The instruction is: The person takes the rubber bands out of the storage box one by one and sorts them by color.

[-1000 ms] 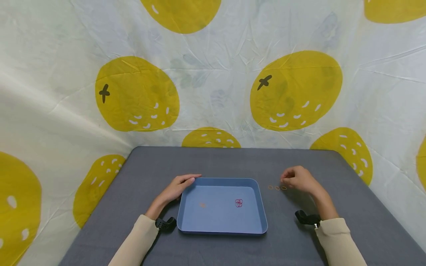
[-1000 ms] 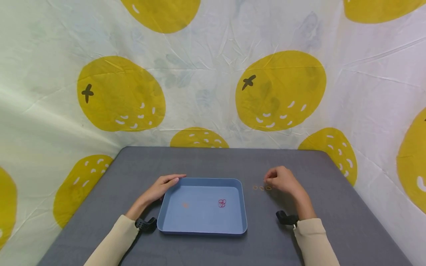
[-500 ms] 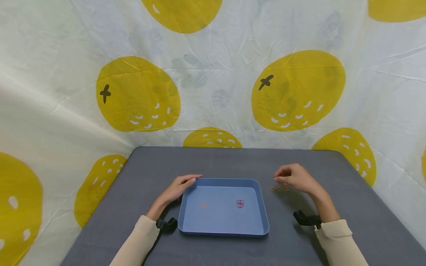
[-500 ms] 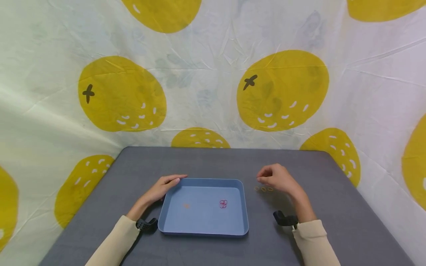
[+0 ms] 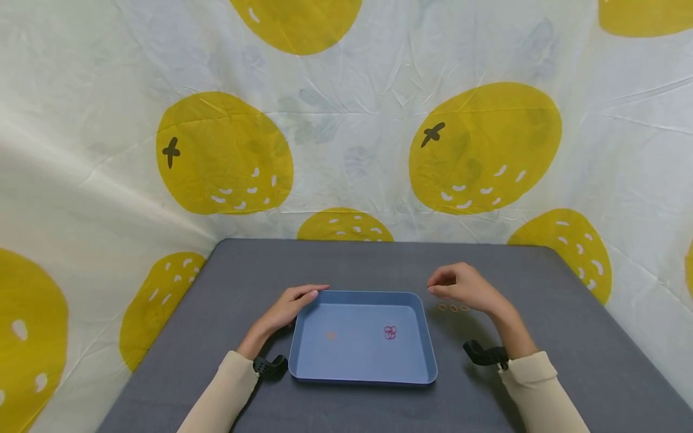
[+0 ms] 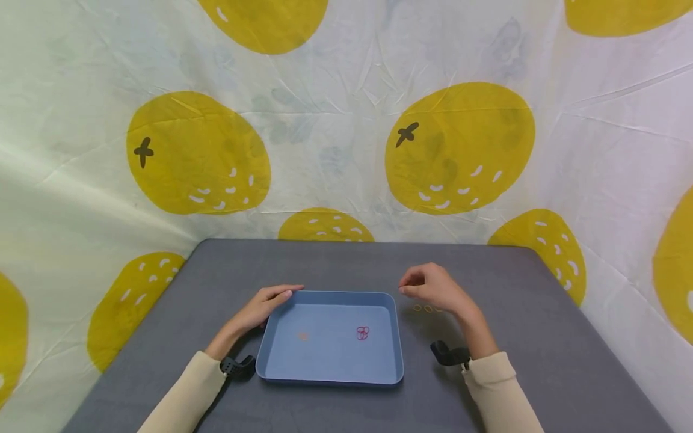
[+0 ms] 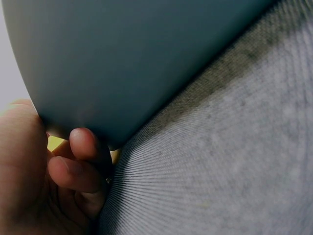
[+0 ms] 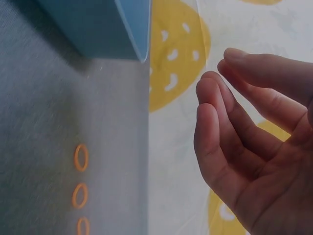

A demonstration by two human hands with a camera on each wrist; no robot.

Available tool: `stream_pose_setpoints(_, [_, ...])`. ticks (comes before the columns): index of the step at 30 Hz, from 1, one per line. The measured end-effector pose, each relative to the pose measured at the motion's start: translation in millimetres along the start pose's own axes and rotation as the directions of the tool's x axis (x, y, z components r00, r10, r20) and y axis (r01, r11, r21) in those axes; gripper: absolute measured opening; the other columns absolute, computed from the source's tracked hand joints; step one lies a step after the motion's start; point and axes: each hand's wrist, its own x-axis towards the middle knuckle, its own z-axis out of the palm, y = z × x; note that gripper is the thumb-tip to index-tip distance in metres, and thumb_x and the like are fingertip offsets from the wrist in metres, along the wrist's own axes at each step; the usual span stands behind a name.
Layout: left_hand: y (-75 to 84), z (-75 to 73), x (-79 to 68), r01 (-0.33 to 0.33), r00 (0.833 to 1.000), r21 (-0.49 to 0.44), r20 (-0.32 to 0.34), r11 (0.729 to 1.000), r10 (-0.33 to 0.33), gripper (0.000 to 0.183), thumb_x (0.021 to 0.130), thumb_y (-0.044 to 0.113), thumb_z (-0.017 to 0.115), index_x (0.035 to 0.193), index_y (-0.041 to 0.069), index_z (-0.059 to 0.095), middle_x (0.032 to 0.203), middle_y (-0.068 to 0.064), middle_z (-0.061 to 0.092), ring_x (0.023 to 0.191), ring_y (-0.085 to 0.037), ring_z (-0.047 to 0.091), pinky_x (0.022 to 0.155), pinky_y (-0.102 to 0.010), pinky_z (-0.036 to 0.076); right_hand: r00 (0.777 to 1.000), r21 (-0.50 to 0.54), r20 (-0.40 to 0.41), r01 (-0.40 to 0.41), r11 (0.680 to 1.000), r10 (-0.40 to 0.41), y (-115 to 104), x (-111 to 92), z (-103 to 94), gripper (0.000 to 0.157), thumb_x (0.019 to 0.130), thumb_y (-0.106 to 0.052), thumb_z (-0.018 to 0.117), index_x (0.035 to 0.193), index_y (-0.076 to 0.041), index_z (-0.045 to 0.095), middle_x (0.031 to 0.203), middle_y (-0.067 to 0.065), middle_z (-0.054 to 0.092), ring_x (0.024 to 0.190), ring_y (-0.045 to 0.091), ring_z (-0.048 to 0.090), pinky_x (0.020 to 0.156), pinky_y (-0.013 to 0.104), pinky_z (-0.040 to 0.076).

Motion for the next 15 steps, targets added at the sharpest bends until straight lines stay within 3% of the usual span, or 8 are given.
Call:
stream_pose_setpoints(7, [2.4, -0.3, -0.9, 0.011, 1.0, -0.009, -0.005, 1.0, -0.011, 0.041, 0.111, 0.037, 0.048, 0.148, 0.024, 0.06, 0.152, -0.004, 0.058, 0.143, -0.028, 0.052, 0.116, -0.056, 0.042, 0.998, -0.009, 0.036, 0.042, 0.999, -0.042, -18, 11, 4.0, 0.009, 0.096, -0.016, 0.073, 0.1, -0.009, 0.078, 0.091, 0.006, 0.076, 0.078, 0.013, 0.066, 0.07, 0.027, 0.055])
stream_pose_setpoints(15, [2.1, -0.4, -1.1, 0.006, 1.0, -0.009, -0.008, 1.0, -0.006, 0.042, 0.111, 0.035, 0.048, 0.148, 0.02, 0.059, 0.152, -0.005, 0.058, 0.144, -0.029, 0.052, 0.116, -0.056, 0.041, 0.997, -0.007, 0.062, 0.045, 0.999, -0.044, -35, 25, 9.2, 0.007, 0.096, -0.016, 0.073, 0.098, -0.011, 0.078, 0.094, 0.011, 0.077, 0.078, 0.014, 0.065, 0.07, 0.03, 0.054])
